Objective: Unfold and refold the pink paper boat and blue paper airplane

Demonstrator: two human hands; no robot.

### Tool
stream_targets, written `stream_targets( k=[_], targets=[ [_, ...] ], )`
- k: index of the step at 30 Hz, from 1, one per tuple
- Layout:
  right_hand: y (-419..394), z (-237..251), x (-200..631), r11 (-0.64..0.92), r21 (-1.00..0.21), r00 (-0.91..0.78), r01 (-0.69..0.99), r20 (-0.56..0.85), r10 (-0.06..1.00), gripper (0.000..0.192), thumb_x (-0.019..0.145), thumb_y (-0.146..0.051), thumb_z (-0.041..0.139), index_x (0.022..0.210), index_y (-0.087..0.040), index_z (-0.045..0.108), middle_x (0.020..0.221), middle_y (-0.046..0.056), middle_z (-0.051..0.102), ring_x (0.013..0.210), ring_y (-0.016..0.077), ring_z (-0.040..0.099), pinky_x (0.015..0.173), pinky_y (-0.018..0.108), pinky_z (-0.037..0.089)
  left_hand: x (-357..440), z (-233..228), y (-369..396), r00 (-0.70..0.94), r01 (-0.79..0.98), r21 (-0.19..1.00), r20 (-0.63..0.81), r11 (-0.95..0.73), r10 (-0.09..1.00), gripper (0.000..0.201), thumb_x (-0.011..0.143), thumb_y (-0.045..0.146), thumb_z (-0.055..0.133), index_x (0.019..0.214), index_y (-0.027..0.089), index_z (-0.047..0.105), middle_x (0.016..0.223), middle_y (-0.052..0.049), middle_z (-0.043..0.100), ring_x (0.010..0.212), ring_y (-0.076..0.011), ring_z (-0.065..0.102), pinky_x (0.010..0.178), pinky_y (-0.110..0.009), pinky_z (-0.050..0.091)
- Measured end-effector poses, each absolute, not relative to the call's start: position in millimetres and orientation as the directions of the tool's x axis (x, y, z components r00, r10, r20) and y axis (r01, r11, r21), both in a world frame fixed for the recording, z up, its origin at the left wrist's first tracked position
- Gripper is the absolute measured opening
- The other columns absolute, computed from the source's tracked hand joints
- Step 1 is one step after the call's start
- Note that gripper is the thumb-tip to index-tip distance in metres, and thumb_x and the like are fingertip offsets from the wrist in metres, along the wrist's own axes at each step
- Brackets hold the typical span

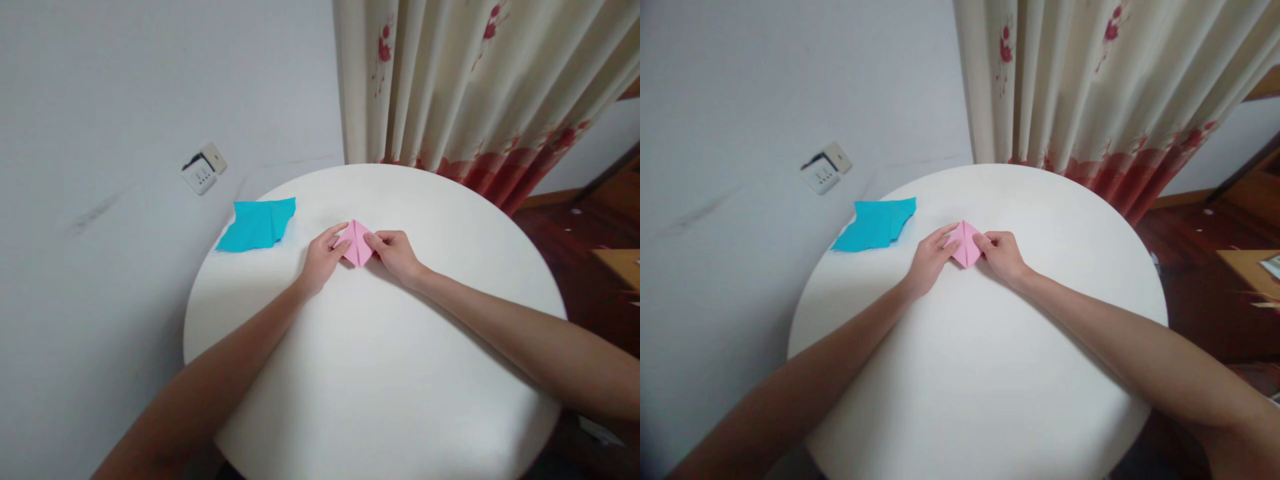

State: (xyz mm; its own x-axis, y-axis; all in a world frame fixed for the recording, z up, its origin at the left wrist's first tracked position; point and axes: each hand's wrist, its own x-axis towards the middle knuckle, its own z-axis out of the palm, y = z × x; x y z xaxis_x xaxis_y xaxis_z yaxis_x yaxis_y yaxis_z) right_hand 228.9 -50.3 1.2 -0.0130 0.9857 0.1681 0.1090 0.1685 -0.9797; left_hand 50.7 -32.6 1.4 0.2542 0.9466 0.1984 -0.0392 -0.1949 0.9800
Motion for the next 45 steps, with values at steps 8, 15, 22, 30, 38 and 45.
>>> stream_targets(
  k=[8, 15, 22, 30, 38, 45],
  targets=[
    [-48.7, 0.6, 229.9, 0.143, -0.987, 0.011, 0.079, 0.145, 0.989, 0.053, 0.082, -0.062, 0.062, 0.056, -0.018, 0.053, 0.052, -0.003, 0.045, 0.051, 0.0097, 0.035, 0.051, 0.028, 0.024, 51.5, 1.9, -34.8, 0.225, -0.066, 0.967, 0.255, -0.246, 0.94, 0.034, 0.079, 0.033, 0.075, 0.099, 0.021, 0.05, 0.078, 0.003, 0.065, 0.068, -0.0121, 0.066, 0.063, -0.024, 0.053],
    [-49.8, 2.2, 229.8, 0.145, -0.982, -0.015, 0.119, 0.144, 0.989, 0.047, 0.081, -0.057, 0.063, 0.057, -0.017, 0.055, 0.054, -0.003, 0.047, 0.052, 0.0097, 0.035, 0.051, 0.028, 0.024, 51.5, 1.7, -33.8, 0.171, 0.125, 0.942, 0.29, -0.313, 0.942, 0.023, 0.078, 0.033, 0.075, 0.094, 0.017, 0.068, 0.077, 0.0, 0.066, 0.057, -0.0097, 0.059, 0.051, -0.021, 0.044],
    [-51.2, 5.9, 229.9, 0.118, -0.984, -0.039, 0.133, 0.114, 0.993, 0.04, 0.075, -0.051, 0.069, 0.058, -0.017, 0.055, 0.054, -0.004, 0.045, 0.052, 0.0088, 0.033, 0.05, 0.027, 0.023, 49.6, -0.8, -32.6, 0.173, 0.129, 0.935, 0.307, -0.33, 0.936, 0.023, 0.076, 0.032, 0.078, 0.092, 0.018, 0.068, 0.081, 0.0, 0.066, 0.06, -0.0098, 0.057, 0.053, -0.022, 0.044],
    [-52.4, 7.3, 229.8, 0.121, -0.982, -0.064, 0.145, 0.113, 0.992, 0.04, 0.075, -0.052, 0.068, 0.058, -0.018, 0.055, 0.055, -0.004, 0.046, 0.052, 0.0093, 0.035, 0.051, 0.027, 0.025, 50.5, 0.4, -33.6, 0.169, 0.13, 0.935, 0.306, -0.329, 0.937, 0.025, 0.073, 0.029, 0.079, 0.09, 0.018, 0.066, 0.078, 0.002, 0.062, 0.061, -0.0089, 0.056, 0.054, -0.021, 0.044],
    [-53.7, 9.5, 229.2, 0.122, -0.981, -0.076, 0.15, 0.111, 0.991, 0.04, 0.076, -0.051, 0.067, 0.058, -0.017, 0.055, 0.055, -0.004, 0.046, 0.053, 0.0091, 0.034, 0.051, 0.027, 0.024, 51.7, 5.1, -37.2, 0.163, 0.144, 0.935, 0.302, -0.325, 0.939, 0.022, 0.072, 0.026, 0.078, 0.088, 0.018, 0.066, 0.075, 0.003, 0.061, 0.059, -0.0083, 0.053, 0.053, -0.02, 0.042],
    [-52.9, 7.8, 230.1, 0.122, -0.982, -0.081, 0.145, 0.111, 0.991, 0.04, 0.076, -0.051, 0.067, 0.059, -0.017, 0.055, 0.056, -0.003, 0.046, 0.053, 0.0093, 0.035, 0.051, 0.027, 0.024, 51.2, 3.1, -35.9, 0.149, 0.161, 0.927, 0.316, -0.338, 0.937, 0.021, 0.072, 0.027, 0.079, 0.087, 0.018, 0.066, 0.074, 0.003, 0.061, 0.06, -0.0087, 0.053, 0.054, -0.021, 0.042]
  ],
)
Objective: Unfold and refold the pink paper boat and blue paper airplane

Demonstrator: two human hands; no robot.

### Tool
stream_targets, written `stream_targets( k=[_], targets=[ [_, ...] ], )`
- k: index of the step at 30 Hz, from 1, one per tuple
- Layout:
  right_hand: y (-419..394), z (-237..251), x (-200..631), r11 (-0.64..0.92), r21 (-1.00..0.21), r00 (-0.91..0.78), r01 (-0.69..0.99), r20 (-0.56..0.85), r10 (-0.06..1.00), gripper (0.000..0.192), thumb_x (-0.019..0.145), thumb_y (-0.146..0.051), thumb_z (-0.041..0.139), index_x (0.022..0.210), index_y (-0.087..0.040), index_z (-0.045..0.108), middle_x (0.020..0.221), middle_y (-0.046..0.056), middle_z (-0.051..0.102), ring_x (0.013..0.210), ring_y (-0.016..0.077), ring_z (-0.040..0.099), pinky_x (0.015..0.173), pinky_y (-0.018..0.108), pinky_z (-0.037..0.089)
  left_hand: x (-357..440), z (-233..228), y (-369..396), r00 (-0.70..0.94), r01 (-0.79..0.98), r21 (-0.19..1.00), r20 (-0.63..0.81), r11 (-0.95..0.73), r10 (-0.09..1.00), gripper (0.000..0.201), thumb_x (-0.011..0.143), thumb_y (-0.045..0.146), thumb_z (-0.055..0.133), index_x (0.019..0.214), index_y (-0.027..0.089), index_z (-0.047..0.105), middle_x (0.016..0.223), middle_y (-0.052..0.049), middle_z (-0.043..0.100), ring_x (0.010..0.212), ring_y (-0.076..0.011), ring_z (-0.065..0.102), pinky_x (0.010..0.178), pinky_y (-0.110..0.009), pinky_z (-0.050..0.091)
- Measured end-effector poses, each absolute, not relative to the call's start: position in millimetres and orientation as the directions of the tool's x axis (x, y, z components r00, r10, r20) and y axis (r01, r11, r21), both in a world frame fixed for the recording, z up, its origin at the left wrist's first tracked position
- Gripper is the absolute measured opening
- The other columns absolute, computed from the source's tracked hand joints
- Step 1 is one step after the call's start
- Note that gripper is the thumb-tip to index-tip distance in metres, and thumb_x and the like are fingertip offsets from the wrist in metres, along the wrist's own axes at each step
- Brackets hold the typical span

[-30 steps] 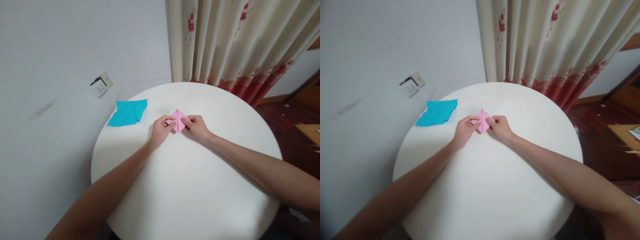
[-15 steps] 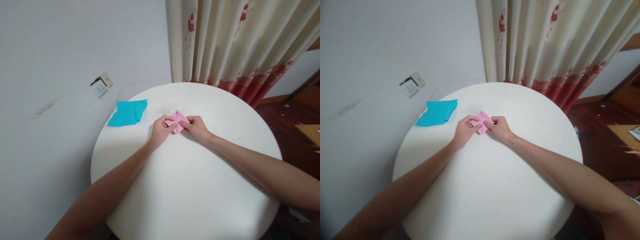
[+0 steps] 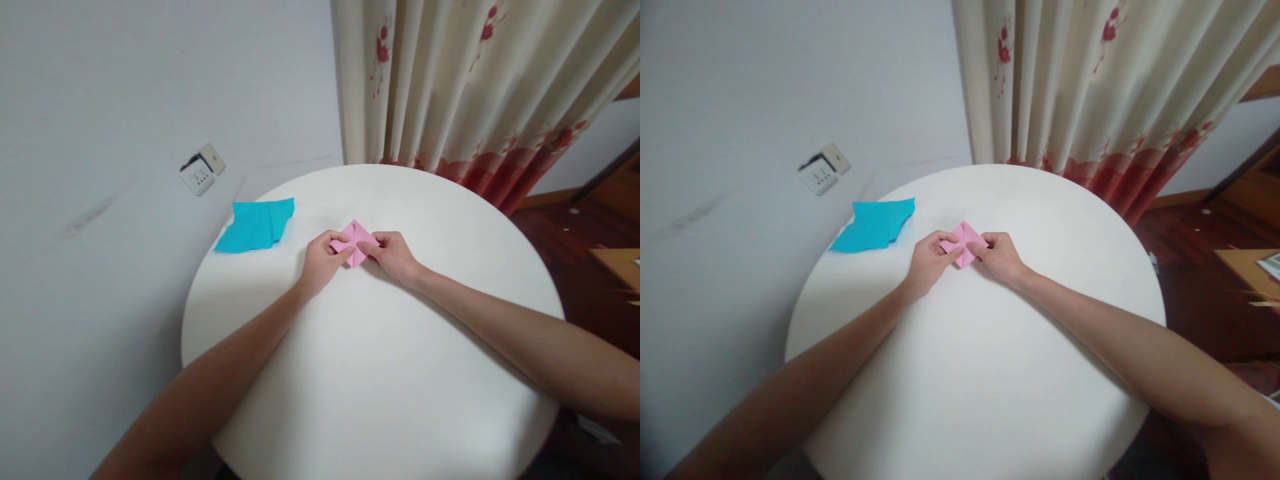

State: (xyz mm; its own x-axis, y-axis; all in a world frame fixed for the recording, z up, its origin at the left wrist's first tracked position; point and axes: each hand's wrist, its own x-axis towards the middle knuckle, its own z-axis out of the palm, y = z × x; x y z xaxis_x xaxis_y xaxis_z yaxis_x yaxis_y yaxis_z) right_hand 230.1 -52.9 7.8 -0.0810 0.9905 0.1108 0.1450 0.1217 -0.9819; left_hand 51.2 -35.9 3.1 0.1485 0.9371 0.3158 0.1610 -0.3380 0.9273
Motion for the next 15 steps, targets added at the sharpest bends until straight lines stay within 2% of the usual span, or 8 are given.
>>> stream_targets(
  k=[15],
  targets=[
    [-52.6, 7.1, 230.1, 0.123, -0.981, -0.084, 0.148, 0.112, 0.99, 0.039, 0.077, -0.049, 0.067, 0.059, -0.017, 0.055, 0.055, -0.004, 0.044, 0.053, 0.0088, 0.033, 0.051, 0.027, 0.022, 50.5, -1.3, -33.2, 0.157, 0.163, 0.916, 0.342, -0.366, 0.926, 0.02, 0.073, 0.025, 0.078, 0.088, 0.018, 0.067, 0.077, 0.003, 0.064, 0.062, -0.0085, 0.057, 0.055, -0.019, 0.045]
  ],
)
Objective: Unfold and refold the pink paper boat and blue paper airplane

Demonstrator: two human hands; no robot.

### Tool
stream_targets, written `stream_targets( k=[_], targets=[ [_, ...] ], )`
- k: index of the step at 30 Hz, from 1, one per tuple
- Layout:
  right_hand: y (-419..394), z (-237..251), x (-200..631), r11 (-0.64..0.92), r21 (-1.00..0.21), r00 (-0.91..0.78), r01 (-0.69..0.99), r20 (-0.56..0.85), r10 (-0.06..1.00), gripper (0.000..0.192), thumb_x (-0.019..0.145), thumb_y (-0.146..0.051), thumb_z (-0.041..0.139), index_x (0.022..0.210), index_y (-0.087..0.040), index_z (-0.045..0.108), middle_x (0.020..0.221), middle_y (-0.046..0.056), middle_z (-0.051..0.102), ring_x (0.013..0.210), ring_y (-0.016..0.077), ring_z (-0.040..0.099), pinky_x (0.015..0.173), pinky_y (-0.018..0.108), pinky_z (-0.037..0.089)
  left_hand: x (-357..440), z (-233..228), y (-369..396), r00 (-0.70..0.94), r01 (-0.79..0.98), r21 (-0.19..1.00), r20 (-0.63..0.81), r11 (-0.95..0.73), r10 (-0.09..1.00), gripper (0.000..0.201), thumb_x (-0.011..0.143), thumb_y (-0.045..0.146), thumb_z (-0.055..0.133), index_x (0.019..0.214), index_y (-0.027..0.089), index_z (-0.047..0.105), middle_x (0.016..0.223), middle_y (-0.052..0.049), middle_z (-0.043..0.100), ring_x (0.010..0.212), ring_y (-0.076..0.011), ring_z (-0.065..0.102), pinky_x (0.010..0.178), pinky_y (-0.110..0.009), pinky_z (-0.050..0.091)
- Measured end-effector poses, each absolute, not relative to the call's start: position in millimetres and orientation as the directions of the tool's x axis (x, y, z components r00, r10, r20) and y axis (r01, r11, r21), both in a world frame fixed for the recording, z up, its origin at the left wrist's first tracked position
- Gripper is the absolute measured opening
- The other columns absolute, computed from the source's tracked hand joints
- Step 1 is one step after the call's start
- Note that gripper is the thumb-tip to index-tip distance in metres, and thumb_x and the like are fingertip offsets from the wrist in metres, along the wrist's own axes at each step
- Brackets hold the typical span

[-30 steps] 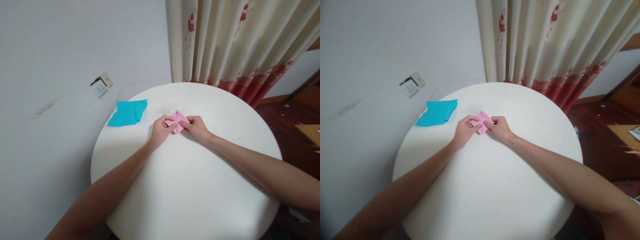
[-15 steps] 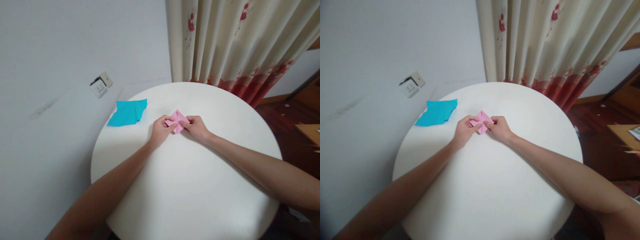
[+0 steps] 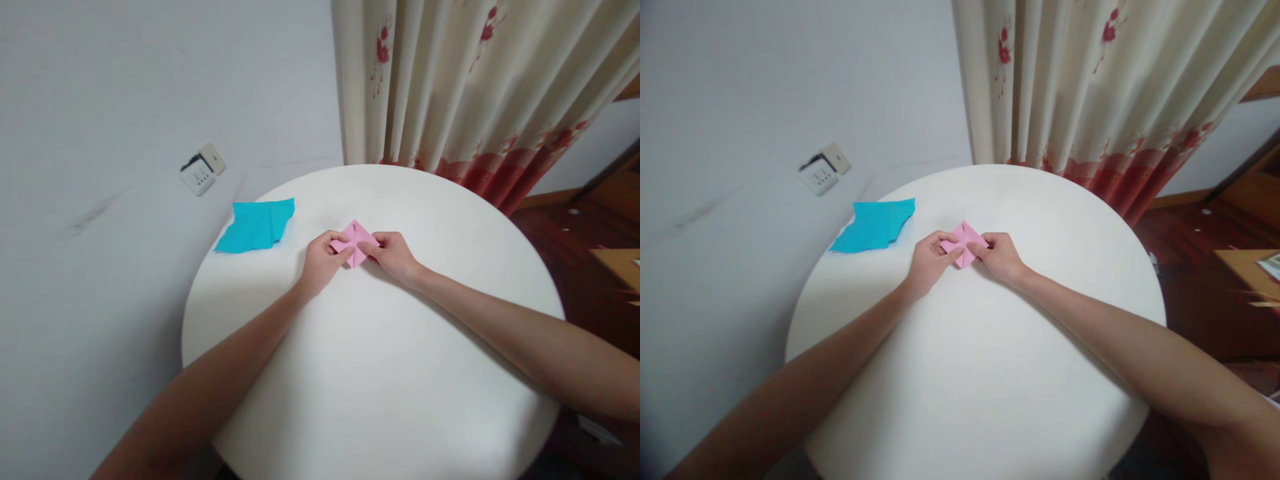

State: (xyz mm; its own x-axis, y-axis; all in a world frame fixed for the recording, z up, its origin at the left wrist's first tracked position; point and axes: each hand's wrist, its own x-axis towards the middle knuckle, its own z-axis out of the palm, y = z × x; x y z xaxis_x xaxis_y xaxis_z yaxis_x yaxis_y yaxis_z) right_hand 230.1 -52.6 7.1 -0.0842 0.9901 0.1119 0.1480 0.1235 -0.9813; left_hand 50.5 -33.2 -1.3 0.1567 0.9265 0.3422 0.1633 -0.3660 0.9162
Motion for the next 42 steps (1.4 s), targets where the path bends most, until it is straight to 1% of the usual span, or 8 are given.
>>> stream_targets(
  k=[9, 16, 33, 42],
  targets=[
    [-51.9, 6.1, 230.2, 0.132, -0.98, -0.086, 0.146, 0.121, 0.989, 0.038, 0.077, -0.048, 0.066, 0.059, -0.017, 0.055, 0.056, -0.004, 0.044, 0.053, 0.009, 0.033, 0.051, 0.027, 0.022, 50.0, -3.6, -31.4, 0.157, 0.16, 0.914, 0.349, -0.372, 0.924, 0.019, 0.073, 0.024, 0.077, 0.089, 0.018, 0.067, 0.078, 0.002, 0.064, 0.062, -0.0084, 0.057, 0.055, -0.019, 0.045],
    [-53.2, 8.3, 230.0, 0.133, -0.978, -0.083, 0.16, 0.121, 0.989, 0.038, 0.077, -0.049, 0.066, 0.059, -0.017, 0.055, 0.056, -0.004, 0.045, 0.054, 0.0092, 0.034, 0.052, 0.027, 0.024, 50.1, -3.3, -31.7, 0.15, 0.172, 0.914, 0.344, -0.367, 0.927, 0.021, 0.073, 0.025, 0.078, 0.089, 0.018, 0.067, 0.076, 0.003, 0.063, 0.059, -0.0081, 0.055, 0.051, -0.019, 0.043],
    [-52.2, 6.4, 229.7, 0.128, -0.981, -0.077, 0.144, 0.118, 0.99, 0.039, 0.077, -0.05, 0.067, 0.06, -0.017, 0.057, 0.056, -0.004, 0.045, 0.054, 0.0092, 0.034, 0.052, 0.027, 0.024, 51.8, 2.5, -35.7, 0.172, 0.123, 0.934, 0.313, -0.335, 0.934, 0.025, 0.071, 0.023, 0.079, 0.091, 0.018, 0.065, 0.075, 0.003, 0.062, 0.06, -0.0082, 0.056, 0.052, -0.019, 0.044],
    [-53.6, 8.6, 230.0, 0.125, -0.981, -0.075, 0.148, 0.115, 0.991, 0.039, 0.077, -0.05, 0.067, 0.059, -0.017, 0.055, 0.056, -0.004, 0.045, 0.053, 0.0093, 0.034, 0.052, 0.027, 0.024, 50.5, 0.8, -34.5, 0.176, 0.143, 0.927, 0.32, -0.346, 0.931, 0.025, 0.071, 0.023, 0.079, 0.092, 0.018, 0.066, 0.078, 0.003, 0.063, 0.061, -0.0078, 0.055, 0.054, -0.019, 0.043]
  ],
)
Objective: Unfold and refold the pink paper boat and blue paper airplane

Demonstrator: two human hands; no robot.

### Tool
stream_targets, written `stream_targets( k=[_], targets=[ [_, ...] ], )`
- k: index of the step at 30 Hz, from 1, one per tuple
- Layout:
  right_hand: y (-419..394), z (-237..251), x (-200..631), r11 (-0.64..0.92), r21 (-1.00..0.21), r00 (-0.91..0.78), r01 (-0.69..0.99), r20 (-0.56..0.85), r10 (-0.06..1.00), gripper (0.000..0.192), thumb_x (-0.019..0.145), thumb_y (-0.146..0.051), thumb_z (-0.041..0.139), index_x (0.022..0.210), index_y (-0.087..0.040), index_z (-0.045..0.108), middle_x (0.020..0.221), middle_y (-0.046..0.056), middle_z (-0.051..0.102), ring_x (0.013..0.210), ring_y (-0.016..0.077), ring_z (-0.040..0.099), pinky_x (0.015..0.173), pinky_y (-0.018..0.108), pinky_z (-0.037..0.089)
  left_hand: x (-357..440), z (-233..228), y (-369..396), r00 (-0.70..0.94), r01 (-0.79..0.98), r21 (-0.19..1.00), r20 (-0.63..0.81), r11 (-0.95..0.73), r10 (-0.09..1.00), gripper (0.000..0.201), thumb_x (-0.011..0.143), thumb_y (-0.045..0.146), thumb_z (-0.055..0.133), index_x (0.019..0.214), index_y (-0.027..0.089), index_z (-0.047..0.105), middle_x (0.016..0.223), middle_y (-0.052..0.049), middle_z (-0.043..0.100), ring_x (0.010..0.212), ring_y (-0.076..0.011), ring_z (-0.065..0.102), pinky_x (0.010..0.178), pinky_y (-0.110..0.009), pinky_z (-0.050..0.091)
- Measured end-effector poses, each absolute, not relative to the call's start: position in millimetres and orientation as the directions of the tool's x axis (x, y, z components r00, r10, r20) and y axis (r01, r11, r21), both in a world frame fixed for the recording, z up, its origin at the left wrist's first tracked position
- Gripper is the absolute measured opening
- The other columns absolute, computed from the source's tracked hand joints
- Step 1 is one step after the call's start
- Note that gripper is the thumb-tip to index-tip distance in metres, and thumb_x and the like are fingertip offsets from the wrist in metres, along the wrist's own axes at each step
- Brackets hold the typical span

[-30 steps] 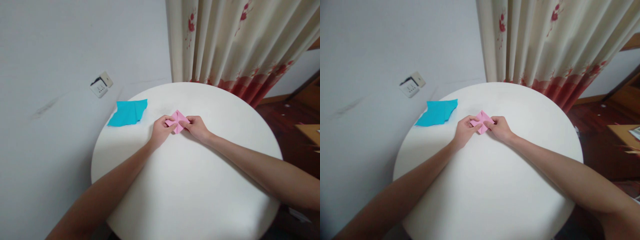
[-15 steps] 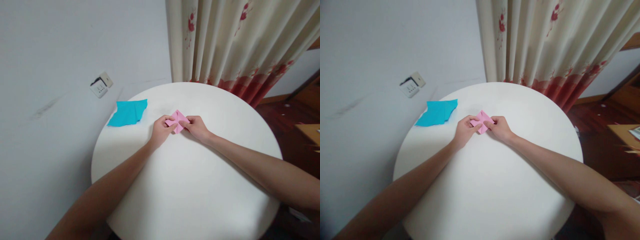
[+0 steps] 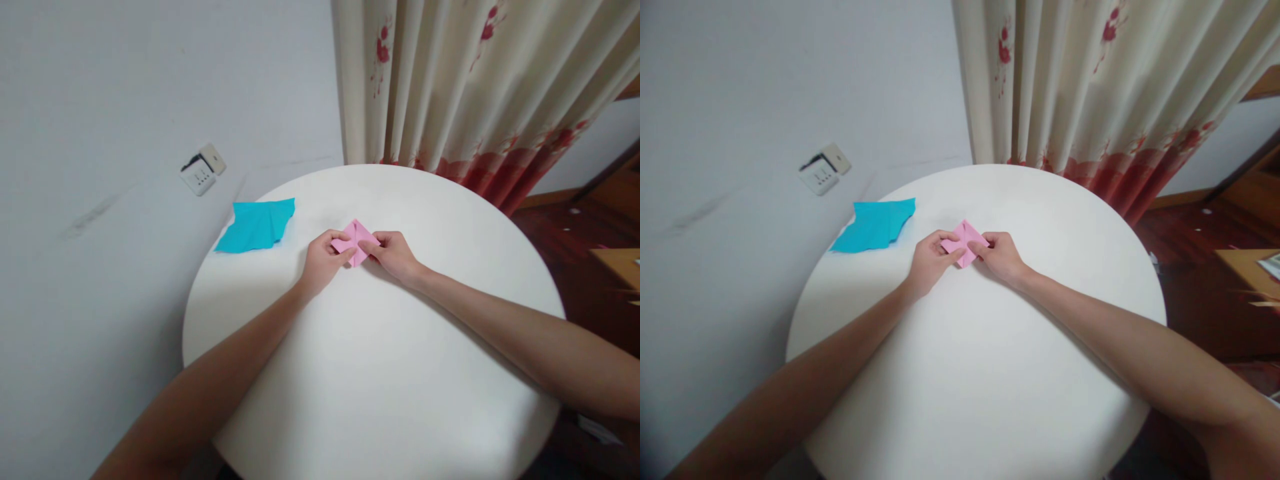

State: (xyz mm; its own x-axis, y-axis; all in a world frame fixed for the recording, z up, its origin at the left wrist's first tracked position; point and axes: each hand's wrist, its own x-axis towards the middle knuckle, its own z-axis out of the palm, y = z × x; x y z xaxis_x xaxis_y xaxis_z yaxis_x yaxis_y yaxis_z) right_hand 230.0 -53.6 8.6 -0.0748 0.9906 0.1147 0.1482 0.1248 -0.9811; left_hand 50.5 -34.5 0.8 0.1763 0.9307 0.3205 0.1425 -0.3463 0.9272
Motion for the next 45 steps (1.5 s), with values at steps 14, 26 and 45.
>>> stream_targets(
  k=[14, 26, 45],
  targets=[
    [-53.0, 7.5, 230.0, 0.128, -0.98, -0.075, 0.153, 0.118, 0.99, 0.04, 0.078, -0.05, 0.067, 0.06, -0.017, 0.056, 0.056, -0.003, 0.046, 0.053, 0.0093, 0.034, 0.051, 0.027, 0.023, 51.7, 1.9, -35.8, 0.163, 0.148, 0.93, 0.314, -0.338, 0.935, 0.025, 0.072, 0.027, 0.079, 0.091, 0.018, 0.066, 0.076, 0.002, 0.063, 0.06, -0.0087, 0.058, 0.052, -0.019, 0.045],
    [-53.4, 7.8, 229.9, 0.128, -0.98, -0.075, 0.151, 0.118, 0.99, 0.04, 0.078, -0.051, 0.066, 0.06, -0.017, 0.057, 0.056, -0.004, 0.047, 0.053, 0.0095, 0.035, 0.051, 0.027, 0.024, 51.1, 0.4, -35.0, 0.168, 0.145, 0.932, 0.308, -0.332, 0.937, 0.024, 0.072, 0.026, 0.078, 0.092, 0.019, 0.066, 0.076, 0.002, 0.063, 0.06, -0.0088, 0.056, 0.052, -0.02, 0.043],
    [-53.5, 8.6, 230.5, 0.133, -0.978, -0.085, 0.158, 0.121, 0.989, 0.041, 0.077, -0.052, 0.065, 0.059, -0.017, 0.056, 0.055, -0.004, 0.045, 0.053, 0.0095, 0.033, 0.051, 0.027, 0.023, 49.7, -1.5, -33.5, 0.178, 0.152, 0.927, 0.316, -0.343, 0.932, 0.025, 0.072, 0.026, 0.079, 0.093, 0.019, 0.066, 0.077, 0.002, 0.063, 0.061, -0.0093, 0.057, 0.053, -0.02, 0.044]
  ],
)
